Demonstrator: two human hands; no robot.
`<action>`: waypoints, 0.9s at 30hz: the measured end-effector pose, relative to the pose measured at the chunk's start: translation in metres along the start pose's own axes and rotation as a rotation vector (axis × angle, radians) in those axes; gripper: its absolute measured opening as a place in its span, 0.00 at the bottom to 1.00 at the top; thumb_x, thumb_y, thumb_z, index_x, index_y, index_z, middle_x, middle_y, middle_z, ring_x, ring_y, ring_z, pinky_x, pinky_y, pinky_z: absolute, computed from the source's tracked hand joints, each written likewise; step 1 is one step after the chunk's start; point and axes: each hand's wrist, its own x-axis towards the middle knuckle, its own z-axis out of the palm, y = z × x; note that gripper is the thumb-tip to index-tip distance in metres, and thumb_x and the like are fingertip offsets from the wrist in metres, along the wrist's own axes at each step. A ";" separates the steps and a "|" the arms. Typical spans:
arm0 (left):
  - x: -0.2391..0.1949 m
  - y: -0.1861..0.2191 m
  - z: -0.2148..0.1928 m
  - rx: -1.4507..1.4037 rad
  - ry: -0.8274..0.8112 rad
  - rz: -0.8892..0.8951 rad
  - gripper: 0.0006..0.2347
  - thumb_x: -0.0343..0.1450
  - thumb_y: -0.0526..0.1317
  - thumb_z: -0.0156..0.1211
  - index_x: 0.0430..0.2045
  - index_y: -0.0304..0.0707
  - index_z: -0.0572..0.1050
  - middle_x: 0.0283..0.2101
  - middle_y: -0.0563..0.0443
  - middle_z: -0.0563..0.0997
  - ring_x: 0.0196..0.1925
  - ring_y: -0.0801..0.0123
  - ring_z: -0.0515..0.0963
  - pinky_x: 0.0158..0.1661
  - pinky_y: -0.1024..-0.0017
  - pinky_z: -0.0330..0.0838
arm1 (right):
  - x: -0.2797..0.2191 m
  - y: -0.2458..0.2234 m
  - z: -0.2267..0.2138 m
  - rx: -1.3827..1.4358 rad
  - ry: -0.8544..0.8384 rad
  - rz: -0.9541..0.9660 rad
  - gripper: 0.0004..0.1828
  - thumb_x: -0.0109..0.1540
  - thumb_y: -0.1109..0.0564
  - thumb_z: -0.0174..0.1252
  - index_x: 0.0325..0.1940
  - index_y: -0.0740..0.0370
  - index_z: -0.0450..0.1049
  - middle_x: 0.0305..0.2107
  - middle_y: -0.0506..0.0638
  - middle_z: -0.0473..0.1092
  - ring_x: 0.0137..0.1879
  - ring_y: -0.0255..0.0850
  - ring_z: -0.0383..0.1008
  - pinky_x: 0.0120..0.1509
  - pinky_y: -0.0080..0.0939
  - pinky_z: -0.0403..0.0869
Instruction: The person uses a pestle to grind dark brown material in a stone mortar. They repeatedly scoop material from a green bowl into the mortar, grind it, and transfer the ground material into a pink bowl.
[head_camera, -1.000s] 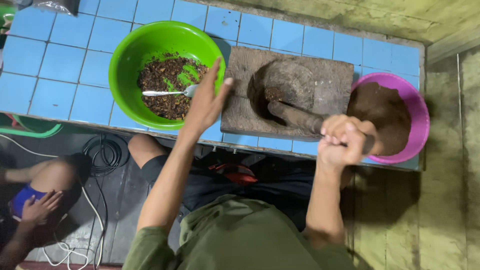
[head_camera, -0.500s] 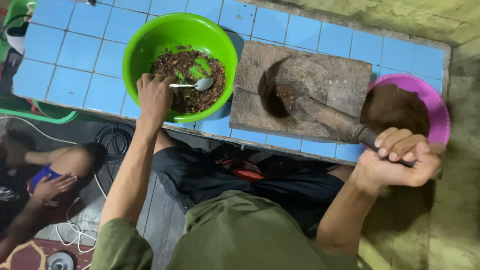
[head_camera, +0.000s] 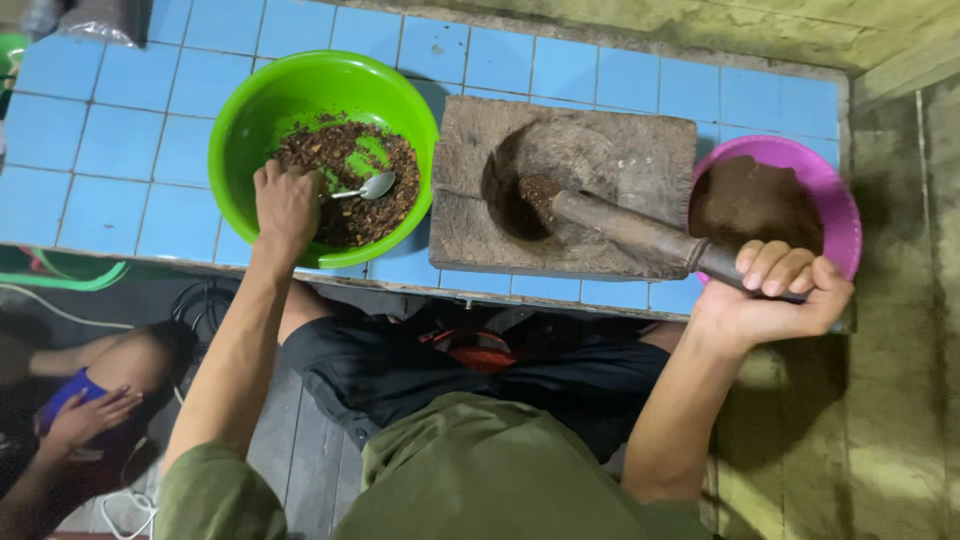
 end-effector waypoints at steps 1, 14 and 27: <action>0.001 0.000 0.001 -0.002 0.005 0.000 0.10 0.70 0.31 0.52 0.31 0.48 0.81 0.35 0.48 0.82 0.43 0.50 0.73 0.45 0.57 0.66 | 0.004 0.001 -0.005 0.002 -0.002 -0.004 0.17 0.57 0.58 0.48 0.14 0.54 0.56 0.08 0.43 0.50 0.13 0.36 0.47 0.22 0.38 0.53; -0.006 -0.011 -0.017 -0.034 -0.085 0.049 0.08 0.70 0.29 0.51 0.40 0.38 0.69 0.37 0.46 0.80 0.46 0.49 0.73 0.42 0.56 0.72 | 0.024 0.013 -0.042 0.043 0.231 0.146 0.16 0.53 0.59 0.52 0.13 0.52 0.57 0.09 0.41 0.49 0.15 0.35 0.49 0.26 0.37 0.57; -0.043 0.005 -0.233 -0.706 -0.128 -0.007 0.06 0.79 0.36 0.53 0.34 0.37 0.76 0.24 0.48 0.81 0.29 0.51 0.81 0.34 0.59 0.67 | 0.020 0.011 -0.042 0.035 0.160 0.130 0.16 0.55 0.59 0.55 0.15 0.52 0.59 0.10 0.41 0.51 0.17 0.34 0.50 0.28 0.37 0.59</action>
